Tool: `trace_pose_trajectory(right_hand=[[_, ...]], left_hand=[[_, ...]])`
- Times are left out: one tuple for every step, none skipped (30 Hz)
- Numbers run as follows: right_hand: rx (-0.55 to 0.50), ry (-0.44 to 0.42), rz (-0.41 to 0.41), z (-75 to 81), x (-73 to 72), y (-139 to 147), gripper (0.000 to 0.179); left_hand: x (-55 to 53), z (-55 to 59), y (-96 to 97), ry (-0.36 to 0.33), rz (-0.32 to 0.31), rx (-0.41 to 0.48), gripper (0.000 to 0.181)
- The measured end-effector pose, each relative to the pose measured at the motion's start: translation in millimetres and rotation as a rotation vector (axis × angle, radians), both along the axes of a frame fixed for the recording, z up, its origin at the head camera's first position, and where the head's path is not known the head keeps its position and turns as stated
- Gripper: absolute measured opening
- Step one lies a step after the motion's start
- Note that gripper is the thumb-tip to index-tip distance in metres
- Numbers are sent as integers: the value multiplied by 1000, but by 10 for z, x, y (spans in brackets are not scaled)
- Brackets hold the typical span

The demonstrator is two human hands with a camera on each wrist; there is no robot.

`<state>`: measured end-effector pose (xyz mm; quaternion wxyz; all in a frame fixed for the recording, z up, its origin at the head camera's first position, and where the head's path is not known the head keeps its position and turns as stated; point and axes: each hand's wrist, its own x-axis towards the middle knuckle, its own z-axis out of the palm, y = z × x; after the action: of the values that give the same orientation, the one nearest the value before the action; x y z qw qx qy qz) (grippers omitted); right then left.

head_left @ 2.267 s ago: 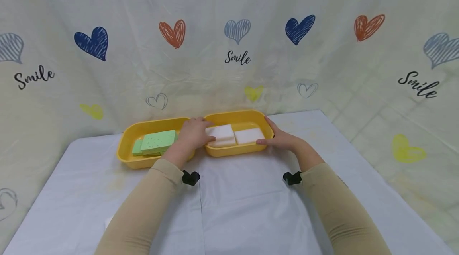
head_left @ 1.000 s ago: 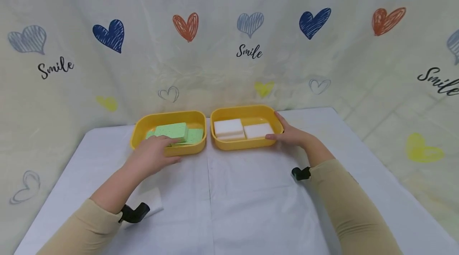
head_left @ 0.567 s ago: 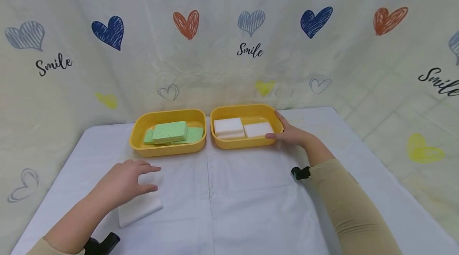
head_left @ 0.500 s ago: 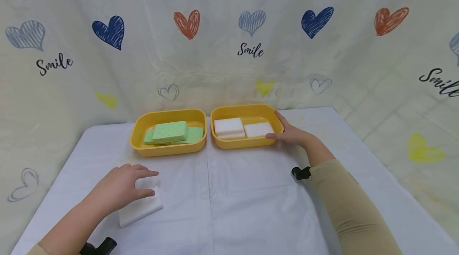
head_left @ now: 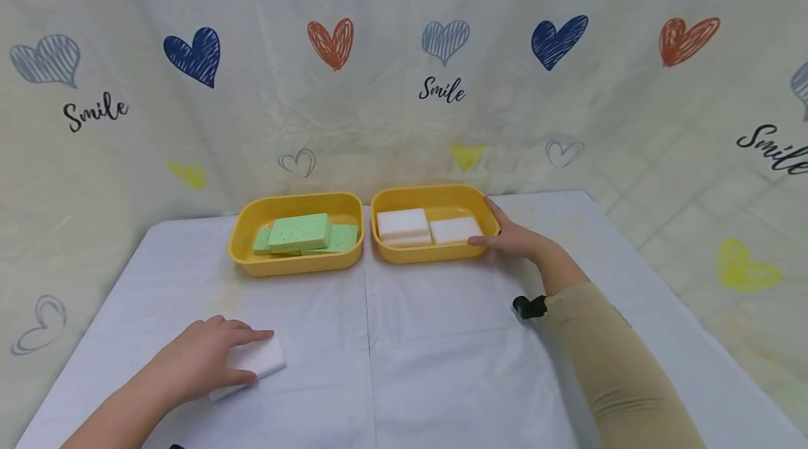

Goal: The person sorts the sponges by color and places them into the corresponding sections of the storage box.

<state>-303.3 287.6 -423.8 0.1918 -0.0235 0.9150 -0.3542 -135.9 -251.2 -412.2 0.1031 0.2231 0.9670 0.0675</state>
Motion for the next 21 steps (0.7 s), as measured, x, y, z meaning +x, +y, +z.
trace_pose_trajectory(right_hand=[[-3, 0, -3, -1, 4, 2, 117], [-5, 1, -2, 1, 9, 3, 117], [-6, 0, -4, 3, 13, 5, 117], [-9, 1, -2, 5, 18, 6, 117], [-12, 1, -3, 7, 22, 7, 118], [-13, 1, -3, 10, 24, 8, 118], [-16, 1, -1, 11, 25, 10, 118], [-17, 3, 1, 12, 26, 11, 118], [-17, 3, 3, 9, 23, 14, 118], [-16, 3, 2, 6, 20, 16, 118], [-14, -1, -1, 7, 21, 18, 118], [-11, -3, -2, 2, 18, 24, 118], [-9, -3, 1, -3, 16, 26, 118], [-6, -5, -1, -5, 17, 28, 118], [-3, -6, -4, -11, 15, 31, 119], [0, -7, -8, -14, 14, 33, 119], [3, -8, -9, -20, 10, 36, 120], [4, -5, -6, -30, 2, 39, 121], [6, -4, -6, -34, -1, 38, 121], [5, -2, -10, -37, -4, 38, 121], [5, -1, -10, -43, -9, 37, 121]], left_hand=[[4, -9, -5, 9, -6, -4, 63], [10, -17, -10, 16, -11, -7, 64], [15, -25, -16, 25, -21, -9, 65], [17, -34, -23, 33, -30, -10, 65], [18, -42, -28, 37, -35, -10, 65], [15, -50, -34, 41, -43, -9, 64], [12, -55, -37, 44, -47, -4, 63], [7, -60, -41, 51, -54, 3, 62], [-1, -66, -43, 59, -63, 12, 60], [-13, -69, -41, 65, -74, 19, 59], [-28, -74, -39, 73, -86, 26, 58], [-45, -77, -29, 76, -95, 31, 58], [-63, -79, -16, 83, -106, 39, 57], [-87, -84, 0, 87, -118, 43, 57], [-114, -89, 21, 89, -128, 46, 56], [-143, -91, 45, 90, -137, 47, 56], [-169, -90, 73, 84, -141, 48, 56], [-195, -87, 101, 76, -143, 48, 55], [-223, -86, 126, 73, -146, 46, 55], [-249, -85, 151, 66, -144, 40, 55], [-271, -82, 174, 57, -142, 35, 54]])
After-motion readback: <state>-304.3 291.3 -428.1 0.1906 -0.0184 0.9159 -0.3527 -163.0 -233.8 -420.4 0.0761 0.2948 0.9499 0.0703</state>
